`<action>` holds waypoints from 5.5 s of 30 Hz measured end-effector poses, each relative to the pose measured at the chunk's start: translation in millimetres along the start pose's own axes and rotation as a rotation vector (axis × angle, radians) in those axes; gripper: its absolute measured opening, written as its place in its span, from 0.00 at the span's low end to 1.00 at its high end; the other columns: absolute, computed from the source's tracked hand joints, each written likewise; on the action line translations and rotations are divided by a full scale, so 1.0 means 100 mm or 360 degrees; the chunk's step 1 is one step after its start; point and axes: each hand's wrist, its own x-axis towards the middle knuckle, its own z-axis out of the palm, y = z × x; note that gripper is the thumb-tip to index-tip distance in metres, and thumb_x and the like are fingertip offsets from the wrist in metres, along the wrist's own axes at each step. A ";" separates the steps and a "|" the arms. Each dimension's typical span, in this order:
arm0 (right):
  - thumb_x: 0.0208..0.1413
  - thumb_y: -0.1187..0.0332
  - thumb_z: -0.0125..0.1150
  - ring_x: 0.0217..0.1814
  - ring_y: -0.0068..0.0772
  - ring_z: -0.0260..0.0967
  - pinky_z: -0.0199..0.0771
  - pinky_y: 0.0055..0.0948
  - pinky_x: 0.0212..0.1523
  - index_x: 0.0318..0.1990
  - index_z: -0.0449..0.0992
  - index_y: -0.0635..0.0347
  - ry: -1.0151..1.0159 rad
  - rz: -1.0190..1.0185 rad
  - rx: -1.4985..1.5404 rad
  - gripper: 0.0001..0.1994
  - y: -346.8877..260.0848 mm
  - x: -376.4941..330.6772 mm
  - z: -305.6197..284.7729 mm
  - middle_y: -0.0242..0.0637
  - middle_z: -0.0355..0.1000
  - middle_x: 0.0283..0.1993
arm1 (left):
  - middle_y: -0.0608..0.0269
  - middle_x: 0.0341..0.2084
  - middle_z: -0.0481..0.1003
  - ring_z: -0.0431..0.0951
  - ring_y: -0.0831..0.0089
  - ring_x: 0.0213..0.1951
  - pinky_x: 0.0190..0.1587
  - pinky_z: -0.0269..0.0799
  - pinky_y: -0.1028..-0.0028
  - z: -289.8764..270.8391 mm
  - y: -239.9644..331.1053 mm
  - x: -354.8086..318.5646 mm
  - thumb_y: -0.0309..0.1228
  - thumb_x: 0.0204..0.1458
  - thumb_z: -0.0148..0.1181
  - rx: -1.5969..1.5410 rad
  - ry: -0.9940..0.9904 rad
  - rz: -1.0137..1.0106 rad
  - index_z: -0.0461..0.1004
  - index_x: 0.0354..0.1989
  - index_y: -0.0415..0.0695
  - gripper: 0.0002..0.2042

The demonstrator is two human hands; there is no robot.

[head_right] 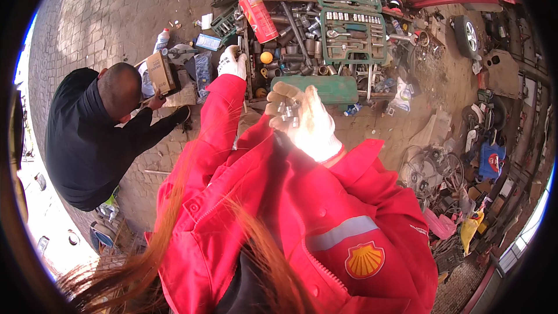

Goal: The person handles small metal socket bits and a socket wrench in a cluttered auto repair workshop. They repeatedly pick up bits, insert them into the wrench, and place them back into an orange socket set case. The person also moves around the workshop and briefly interacts with a cardboard box containing a brake disc.

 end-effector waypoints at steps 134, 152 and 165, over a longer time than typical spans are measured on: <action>0.61 0.56 0.53 0.41 0.29 0.75 0.72 0.28 0.40 0.46 0.78 0.61 0.1175 -0.0837 -0.1868 0.17 -3.50 1.12 -3.06 0.37 0.79 0.42 | 0.68 0.26 0.73 0.56 0.83 0.13 0.13 0.49 0.81 -0.82 1.33 -1.94 0.43 0.64 0.49 -0.3160 -0.0369 -0.1046 0.66 0.38 0.48 0.11; 0.61 0.39 0.33 0.62 0.57 0.64 0.60 0.47 0.62 0.56 0.72 0.59 0.1535 -0.0459 -0.3137 0.34 -3.70 2.04 -2.74 0.56 0.69 0.57 | 0.66 0.26 0.72 0.56 0.81 0.14 0.13 0.49 0.80 -0.86 1.24 -2.08 0.43 0.63 0.50 -0.3086 -0.0151 -0.1194 0.67 0.38 0.48 0.12; 0.64 0.43 0.42 0.51 0.49 0.72 0.66 0.36 0.52 0.50 0.74 0.75 0.1202 -0.0692 -0.3117 0.35 -4.31 2.39 -3.59 0.55 0.75 0.48 | 0.67 0.24 0.70 0.54 0.82 0.13 0.13 0.47 0.79 -0.95 1.18 -2.27 0.42 0.65 0.46 -0.2960 0.0301 -0.1095 0.67 0.45 0.44 0.14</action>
